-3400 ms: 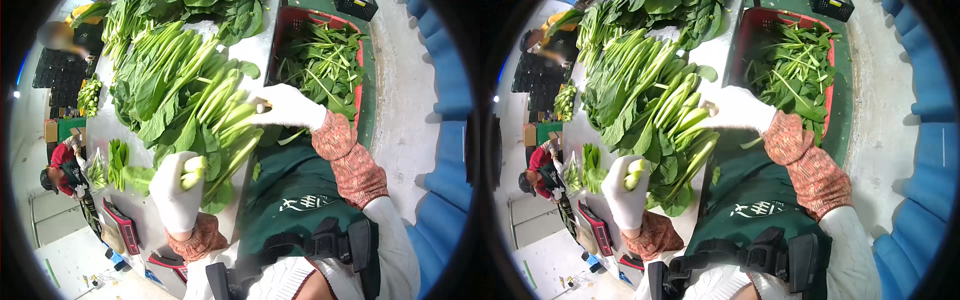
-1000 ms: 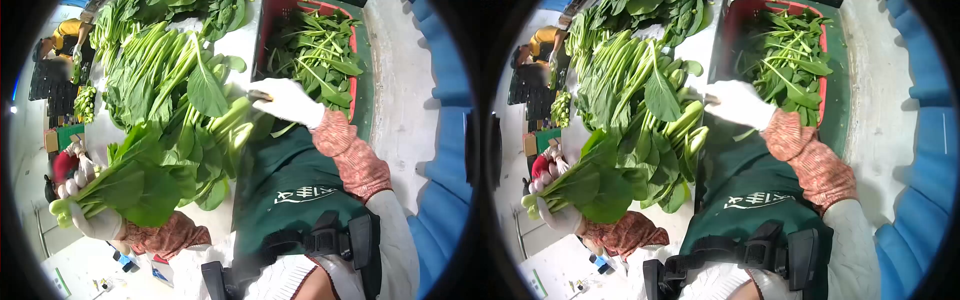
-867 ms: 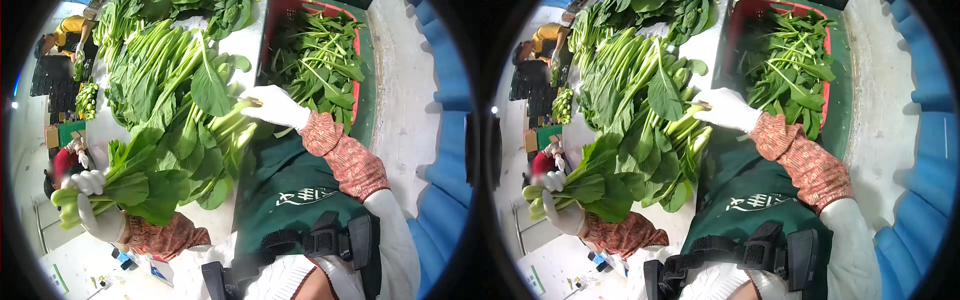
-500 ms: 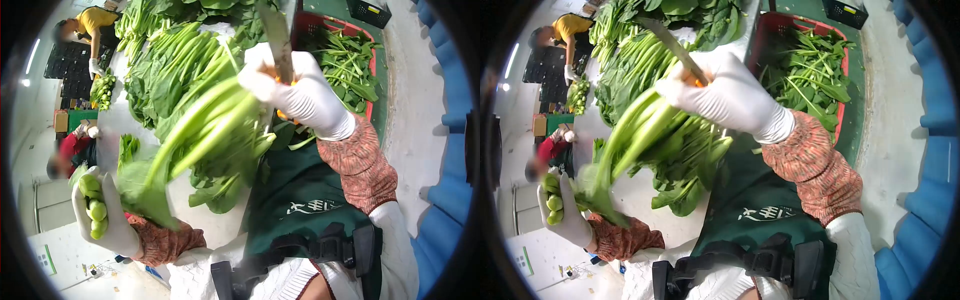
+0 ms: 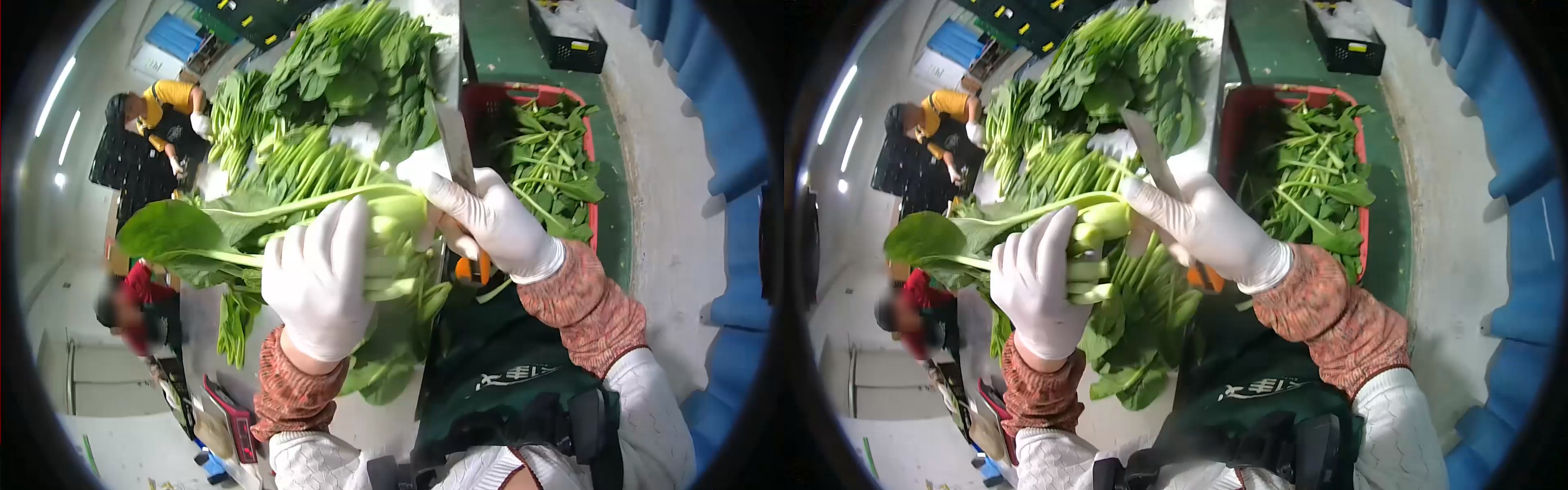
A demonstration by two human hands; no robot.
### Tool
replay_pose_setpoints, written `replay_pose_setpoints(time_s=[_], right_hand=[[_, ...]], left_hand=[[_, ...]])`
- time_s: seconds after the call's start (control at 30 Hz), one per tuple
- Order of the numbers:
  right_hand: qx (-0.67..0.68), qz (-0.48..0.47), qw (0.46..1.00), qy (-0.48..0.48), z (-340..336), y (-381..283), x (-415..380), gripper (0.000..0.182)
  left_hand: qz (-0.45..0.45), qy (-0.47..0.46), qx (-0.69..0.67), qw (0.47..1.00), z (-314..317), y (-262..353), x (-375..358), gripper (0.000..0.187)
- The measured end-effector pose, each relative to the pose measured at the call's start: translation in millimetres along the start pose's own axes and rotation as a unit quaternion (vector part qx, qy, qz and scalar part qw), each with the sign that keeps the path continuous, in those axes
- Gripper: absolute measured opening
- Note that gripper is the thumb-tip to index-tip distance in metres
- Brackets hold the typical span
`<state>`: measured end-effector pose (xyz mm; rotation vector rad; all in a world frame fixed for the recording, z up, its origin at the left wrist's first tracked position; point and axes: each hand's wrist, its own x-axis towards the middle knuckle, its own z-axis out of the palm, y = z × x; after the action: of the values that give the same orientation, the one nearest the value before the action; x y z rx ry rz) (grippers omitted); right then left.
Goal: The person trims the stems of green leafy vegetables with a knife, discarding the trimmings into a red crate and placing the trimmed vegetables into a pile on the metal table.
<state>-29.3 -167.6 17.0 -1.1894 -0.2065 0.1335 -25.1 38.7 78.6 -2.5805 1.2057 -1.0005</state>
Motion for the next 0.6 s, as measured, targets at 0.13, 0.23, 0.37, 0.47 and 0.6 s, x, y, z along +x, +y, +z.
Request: replay_pose_setpoints(time_s=[0.13,0.23,0.37,0.47,0.6], right_hand=[[-0.362,-0.281,0.872,0.174,-19,27,1,0.021],[-0.438,-0.330,0.810,0.211,-19,24,-4,0.029],[-0.486,-0.316,0.798,0.164,-19,10,-12,0.044],[-0.500,-0.322,0.787,0.164,-21,6,-15,0.049],[-0.541,-0.295,0.764,0.191,-27,11,-16,0.046]], left_hand=[[-0.105,-0.040,-0.227,0.967,-2,-9,19,0.045],[-0.174,-0.078,-0.343,0.920,-2,-7,27,0.036],[-0.201,-0.114,-0.416,0.879,-6,-1,35,0.033],[-0.232,-0.136,-0.452,0.850,-10,3,40,0.032],[-0.243,-0.150,-0.479,0.830,-6,4,40,0.030]])
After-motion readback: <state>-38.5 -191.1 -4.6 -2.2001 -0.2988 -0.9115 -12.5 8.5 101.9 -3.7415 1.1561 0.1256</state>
